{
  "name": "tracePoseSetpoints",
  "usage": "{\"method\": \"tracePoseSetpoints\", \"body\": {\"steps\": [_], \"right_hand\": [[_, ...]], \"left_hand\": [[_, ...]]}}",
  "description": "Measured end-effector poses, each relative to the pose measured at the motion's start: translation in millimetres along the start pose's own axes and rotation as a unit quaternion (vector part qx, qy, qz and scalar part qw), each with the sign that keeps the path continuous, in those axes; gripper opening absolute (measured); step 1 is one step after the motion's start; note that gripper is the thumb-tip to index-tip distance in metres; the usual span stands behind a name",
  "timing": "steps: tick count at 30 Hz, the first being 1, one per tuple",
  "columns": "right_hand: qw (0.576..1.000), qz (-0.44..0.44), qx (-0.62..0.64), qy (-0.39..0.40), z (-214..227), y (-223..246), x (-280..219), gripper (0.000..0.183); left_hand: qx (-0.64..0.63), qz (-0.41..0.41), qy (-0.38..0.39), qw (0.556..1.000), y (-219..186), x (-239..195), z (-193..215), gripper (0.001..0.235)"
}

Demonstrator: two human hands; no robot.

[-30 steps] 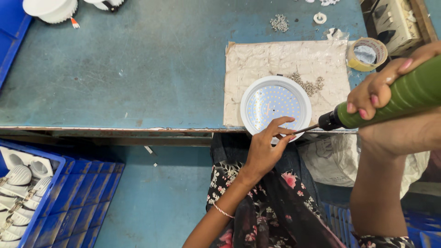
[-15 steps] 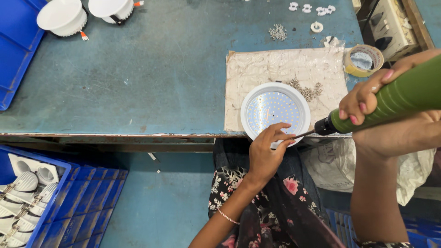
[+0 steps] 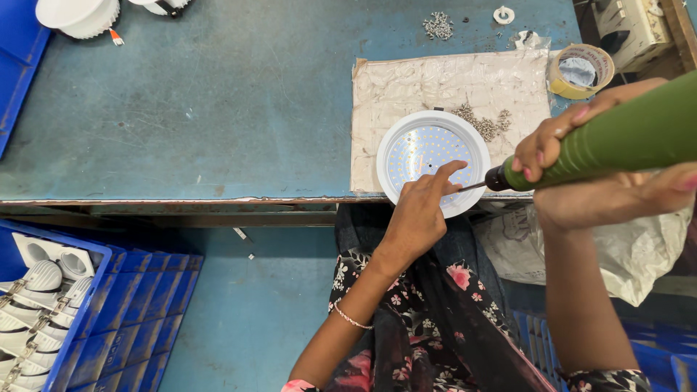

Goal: The person assembles an LED light fixture by placing a circular LED circuit board into a white plastic housing and then using an electric screwdriver to secure multiple small screws around the perimeter.

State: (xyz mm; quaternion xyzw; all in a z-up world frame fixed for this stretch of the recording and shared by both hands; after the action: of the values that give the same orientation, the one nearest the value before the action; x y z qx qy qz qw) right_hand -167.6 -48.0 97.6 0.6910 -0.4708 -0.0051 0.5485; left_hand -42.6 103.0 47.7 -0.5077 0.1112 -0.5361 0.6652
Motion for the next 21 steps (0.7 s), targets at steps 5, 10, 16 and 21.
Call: {"method": "tracePoseSetpoints", "body": {"steps": [5, 10, 16, 21], "right_hand": [[0.998, 0.004, 0.010, -0.055, -1, -7, -1, 0.094], [1.000, -0.015, 0.006, -0.023, -6, -11, 2, 0.095], [0.999, -0.007, -0.020, -0.026, -19, -4, 7, 0.092], [0.993, 0.001, -0.112, -0.033, -35, 6, 11, 0.094]], "left_hand": [[0.011, 0.015, -0.007, 1.000, 4, -1, -3, 0.075], [0.009, 0.028, -0.002, 1.000, 8, -3, -4, 0.075], [0.031, 0.021, -0.085, 0.996, 23, 1, 16, 0.063], [0.120, 0.079, -0.206, 0.968, 58, 9, 63, 0.048]]}}
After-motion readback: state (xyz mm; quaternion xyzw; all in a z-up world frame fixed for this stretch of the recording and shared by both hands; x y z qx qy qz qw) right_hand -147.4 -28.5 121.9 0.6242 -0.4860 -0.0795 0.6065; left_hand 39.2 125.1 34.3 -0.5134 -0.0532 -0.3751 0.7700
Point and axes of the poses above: each hand's wrist, its own x-axis towards the middle knuckle, its own z-axis out of the back of the hand, y = z × x, the point moved 9 cm from there along x, towards the middle knuckle
